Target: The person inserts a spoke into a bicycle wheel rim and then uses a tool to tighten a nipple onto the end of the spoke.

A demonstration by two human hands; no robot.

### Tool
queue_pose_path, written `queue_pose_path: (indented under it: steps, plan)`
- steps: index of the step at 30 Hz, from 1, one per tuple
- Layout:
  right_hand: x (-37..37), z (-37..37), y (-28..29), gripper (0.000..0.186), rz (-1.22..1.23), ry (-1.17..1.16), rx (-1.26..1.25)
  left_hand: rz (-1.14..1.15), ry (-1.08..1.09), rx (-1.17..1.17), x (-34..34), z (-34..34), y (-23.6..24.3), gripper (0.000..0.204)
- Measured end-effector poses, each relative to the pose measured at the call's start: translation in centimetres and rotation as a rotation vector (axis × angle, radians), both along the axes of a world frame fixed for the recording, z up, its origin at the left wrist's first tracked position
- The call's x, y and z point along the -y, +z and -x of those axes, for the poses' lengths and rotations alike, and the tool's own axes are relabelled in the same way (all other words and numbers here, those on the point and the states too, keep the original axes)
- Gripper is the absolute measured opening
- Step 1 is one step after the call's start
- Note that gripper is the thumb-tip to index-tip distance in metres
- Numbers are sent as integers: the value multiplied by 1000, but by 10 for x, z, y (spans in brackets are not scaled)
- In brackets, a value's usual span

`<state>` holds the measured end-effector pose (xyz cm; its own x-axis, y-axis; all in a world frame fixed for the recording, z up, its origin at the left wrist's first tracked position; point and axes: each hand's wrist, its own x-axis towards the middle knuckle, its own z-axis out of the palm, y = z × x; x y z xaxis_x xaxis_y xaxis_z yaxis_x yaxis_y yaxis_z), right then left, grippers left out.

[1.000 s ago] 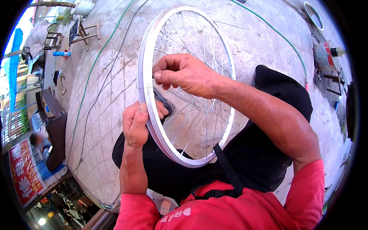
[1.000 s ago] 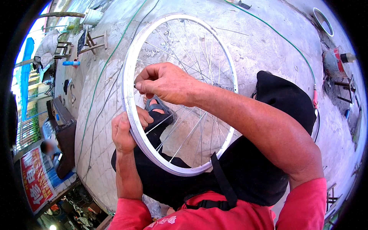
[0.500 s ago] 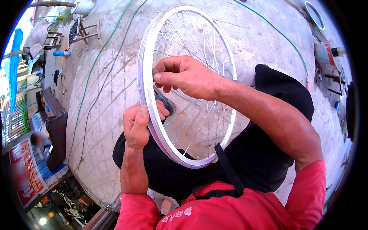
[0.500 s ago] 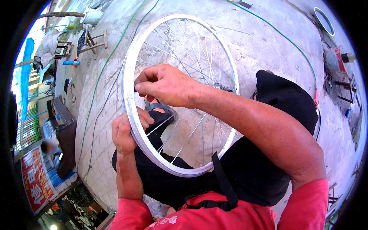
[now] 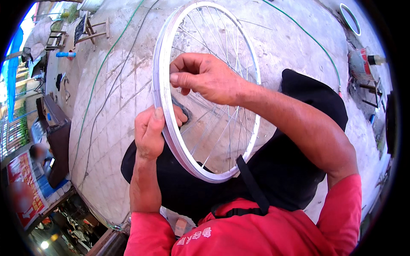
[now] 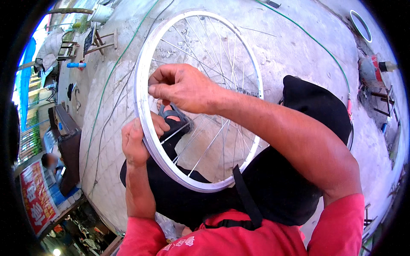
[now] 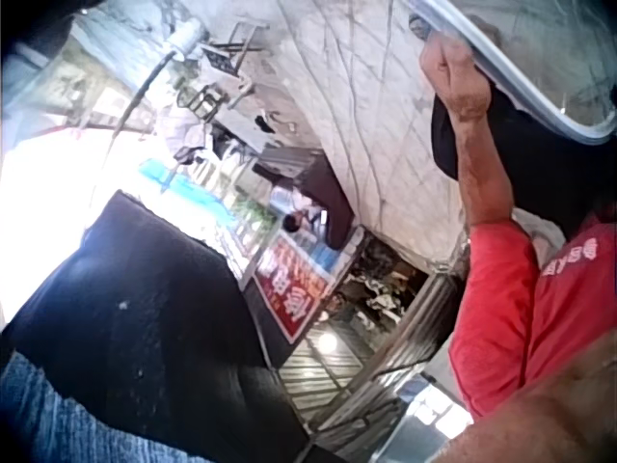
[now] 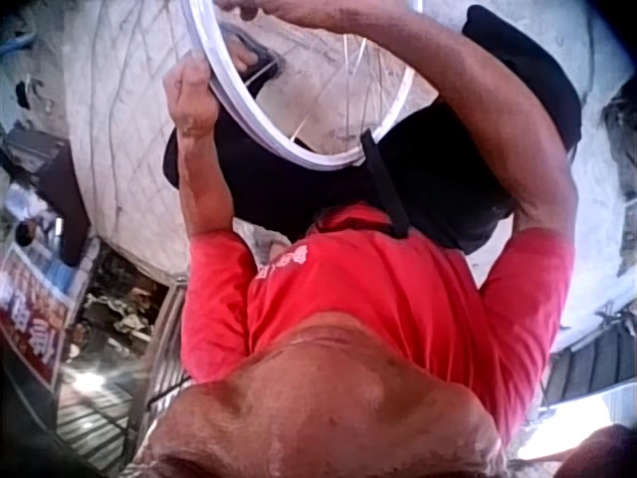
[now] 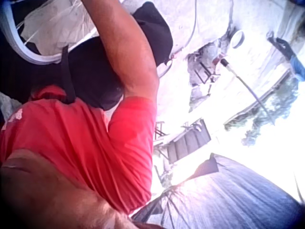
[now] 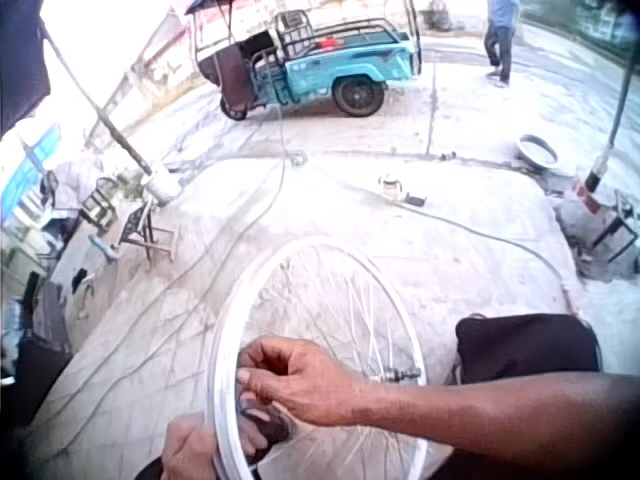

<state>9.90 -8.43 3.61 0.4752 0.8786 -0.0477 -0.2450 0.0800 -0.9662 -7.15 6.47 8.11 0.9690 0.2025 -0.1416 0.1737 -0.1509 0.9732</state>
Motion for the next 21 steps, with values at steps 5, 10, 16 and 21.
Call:
queue_pose_path:
  steps: [5,10,16,21]
  plan:
    - [-2,-2,-1,33,72,7,112,13,7,4,-1,-2,-1,51]
    - [2,6,-7,46,120,-137,415,-31,36,76,-2,-10,-8,51]
    - [27,12,-6,46,226,-236,773,-55,57,85,0,-13,-8,49]
    - [51,24,8,27,100,-147,881,-96,101,63,2,-16,-6,49]
